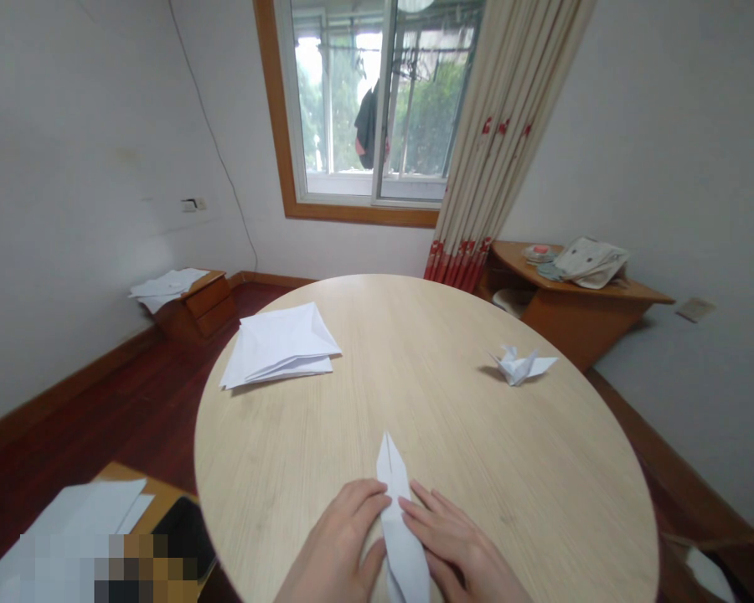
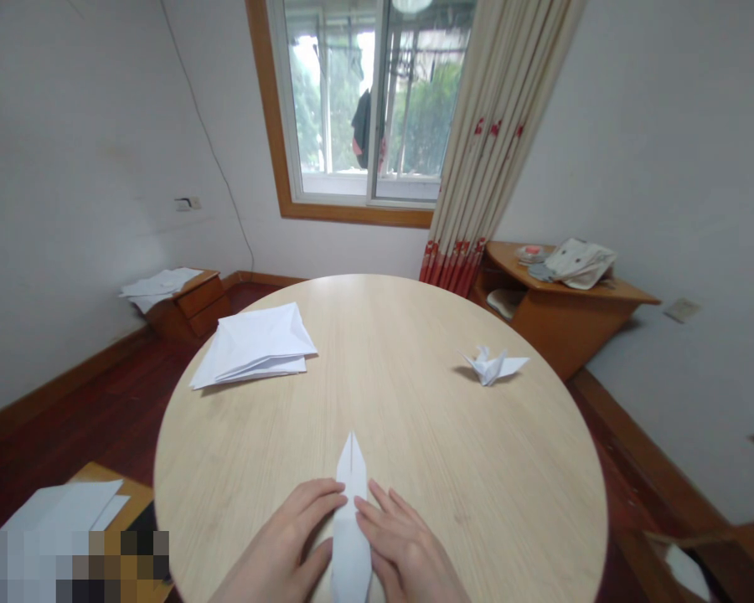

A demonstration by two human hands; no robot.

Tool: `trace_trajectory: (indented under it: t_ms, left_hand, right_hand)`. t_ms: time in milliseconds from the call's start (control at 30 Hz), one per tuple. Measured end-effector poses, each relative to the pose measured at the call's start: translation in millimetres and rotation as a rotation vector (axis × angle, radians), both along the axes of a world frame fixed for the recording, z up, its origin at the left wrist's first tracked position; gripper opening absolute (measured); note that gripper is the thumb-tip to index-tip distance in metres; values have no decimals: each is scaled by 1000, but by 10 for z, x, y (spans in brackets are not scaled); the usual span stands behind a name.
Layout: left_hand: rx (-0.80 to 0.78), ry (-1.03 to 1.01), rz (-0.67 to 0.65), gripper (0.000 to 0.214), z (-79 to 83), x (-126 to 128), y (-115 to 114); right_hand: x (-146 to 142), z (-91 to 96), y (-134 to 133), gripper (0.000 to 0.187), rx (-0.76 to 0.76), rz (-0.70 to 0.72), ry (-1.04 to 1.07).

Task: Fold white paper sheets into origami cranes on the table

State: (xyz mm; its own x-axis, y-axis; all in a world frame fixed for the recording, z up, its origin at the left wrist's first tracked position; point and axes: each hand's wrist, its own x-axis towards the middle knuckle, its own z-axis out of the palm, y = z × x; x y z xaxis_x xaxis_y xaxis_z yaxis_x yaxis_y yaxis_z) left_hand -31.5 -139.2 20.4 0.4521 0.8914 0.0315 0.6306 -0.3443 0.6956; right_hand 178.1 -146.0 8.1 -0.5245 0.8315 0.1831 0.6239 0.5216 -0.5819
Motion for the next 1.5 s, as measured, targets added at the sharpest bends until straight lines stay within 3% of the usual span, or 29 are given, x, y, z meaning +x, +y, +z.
trace_trajectory:
  t_ms: [267,633,900,1000,1133,1267,1500]
  left_hand:
    - [92,4,38,37,-15,72,3]
    - [59,40,163,15,-22,160,60]
    - [53,-31,259,34,-140,199,101]
    - [80,5,264,38,-135,210,96]
    - [111,81,222,25,-67,219,95]
    - [119,140,175,18,-5,213,106]
    - [78,221,112,17,93,162,141]
  right_hand:
    - [-98,17,45,38,52,-68,47]
    - [-276,-37,55,24,73,-239,187]
    - [-327,-199,68,37,191,-356,151]
    - [-308,-316,70,38,222,-315,65]
    - [-242,-409,72,57,264,-199,-41]
    - [-187,-392,95,72,290,-124,-128]
    - [-164,-340,122,71,250,-97,-143]
